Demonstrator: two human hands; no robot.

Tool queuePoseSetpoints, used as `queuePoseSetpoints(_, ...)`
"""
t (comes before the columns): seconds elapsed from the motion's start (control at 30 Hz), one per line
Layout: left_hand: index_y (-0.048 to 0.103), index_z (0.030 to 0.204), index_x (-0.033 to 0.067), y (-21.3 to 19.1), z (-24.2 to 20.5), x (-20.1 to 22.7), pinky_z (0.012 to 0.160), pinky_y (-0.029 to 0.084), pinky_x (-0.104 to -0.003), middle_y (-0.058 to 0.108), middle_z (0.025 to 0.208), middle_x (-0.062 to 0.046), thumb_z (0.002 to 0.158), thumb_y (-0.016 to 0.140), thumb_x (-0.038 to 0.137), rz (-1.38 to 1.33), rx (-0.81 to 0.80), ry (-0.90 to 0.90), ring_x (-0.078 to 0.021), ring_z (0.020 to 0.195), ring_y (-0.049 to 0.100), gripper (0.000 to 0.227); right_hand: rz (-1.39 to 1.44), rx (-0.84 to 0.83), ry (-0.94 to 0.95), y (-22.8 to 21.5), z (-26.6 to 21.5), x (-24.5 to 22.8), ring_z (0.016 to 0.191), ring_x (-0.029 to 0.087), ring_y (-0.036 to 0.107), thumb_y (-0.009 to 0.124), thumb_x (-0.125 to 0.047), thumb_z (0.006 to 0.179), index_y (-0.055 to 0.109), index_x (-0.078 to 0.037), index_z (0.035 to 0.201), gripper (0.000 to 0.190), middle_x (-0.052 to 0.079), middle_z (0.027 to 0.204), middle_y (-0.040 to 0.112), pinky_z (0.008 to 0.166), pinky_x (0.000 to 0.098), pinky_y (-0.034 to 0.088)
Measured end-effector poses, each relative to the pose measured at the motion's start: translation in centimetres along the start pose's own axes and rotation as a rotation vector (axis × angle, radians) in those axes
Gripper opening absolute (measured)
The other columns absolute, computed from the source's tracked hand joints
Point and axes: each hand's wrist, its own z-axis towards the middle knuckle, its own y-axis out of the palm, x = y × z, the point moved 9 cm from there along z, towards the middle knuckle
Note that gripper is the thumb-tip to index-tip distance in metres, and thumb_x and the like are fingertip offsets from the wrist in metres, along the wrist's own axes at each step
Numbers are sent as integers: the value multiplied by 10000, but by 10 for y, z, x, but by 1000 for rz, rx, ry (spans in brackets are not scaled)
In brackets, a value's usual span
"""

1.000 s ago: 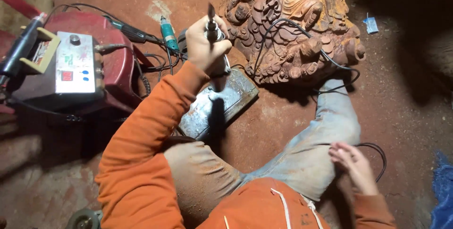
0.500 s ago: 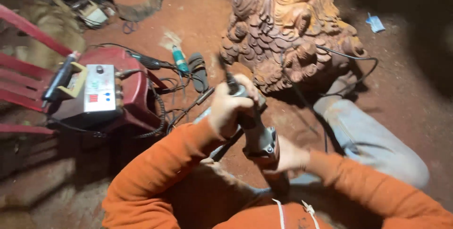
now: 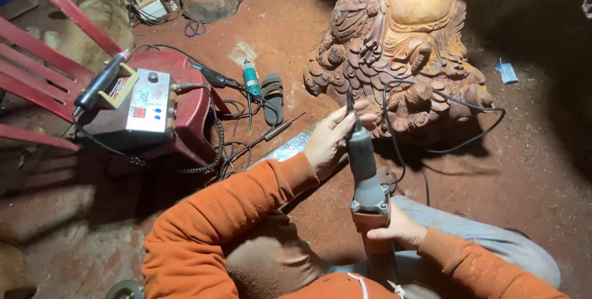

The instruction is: Sharpening the metal tip of a power carving tool using an angle grinder, followed by using the tool on a wooden sculpture.

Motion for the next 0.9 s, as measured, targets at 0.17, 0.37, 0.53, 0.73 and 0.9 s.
queuePoseSetpoints(0.17, 593, 1366, 85, -17, 4, -25, 866, 572, -321, 695, 1300, -148, 1006, 558, 265, -2, 91, -144, -190, 1178, 669, 404, 154, 22, 83, -8, -3, 20, 898, 229, 677, 979, -151, 534, 617, 24, 1197, 775, 141, 989, 722, 828, 390, 565)
queuePoseSetpoints(0.37, 638, 1313, 68, -26, 19, -58, 805, 568, -260, 731, 1203, -141, 957, 643, 231, -18, 148, -251, -153, 1098, 679, 392, 54, 101, 133, -39, -7, 50, 953, 222, 681, 974, -213, 522, 638, -20, 1185, 768, 123, 1021, 749, 880, 383, 543)
queuePoseSetpoints(0.53, 695, 1224, 10, -30, 24, -62, 897, 607, -321, 746, 1138, -183, 877, 719, 87, -85, 292, -316, -207, 1077, 723, 356, -60, 106, 110, -60, -4, 73, 1041, 196, 654, 983, -321, 522, 591, -65, 1243, 860, 93, 1109, 736, 955, 384, 516)
queuePoseSetpoints(0.73, 746, 1117, 24, -41, 33, -70, 800, 645, -325, 773, 1013, -138, 760, 825, 109, 70, 360, -311, -194, 893, 743, 376, 16, 70, 76, -58, -4, 65, 1021, 186, 654, 979, -288, 562, 594, -30, 1239, 821, 92, 1099, 728, 924, 362, 522)
queuePoseSetpoints(0.9, 741, 1011, 36, -47, 36, -73, 684, 624, -313, 764, 897, -103, 680, 887, 141, 130, 415, -294, -164, 791, 720, 377, -20, 48, 54, -64, -1, 73, 1016, 178, 651, 982, -327, 563, 604, -62, 1239, 818, 78, 1104, 723, 925, 355, 525)
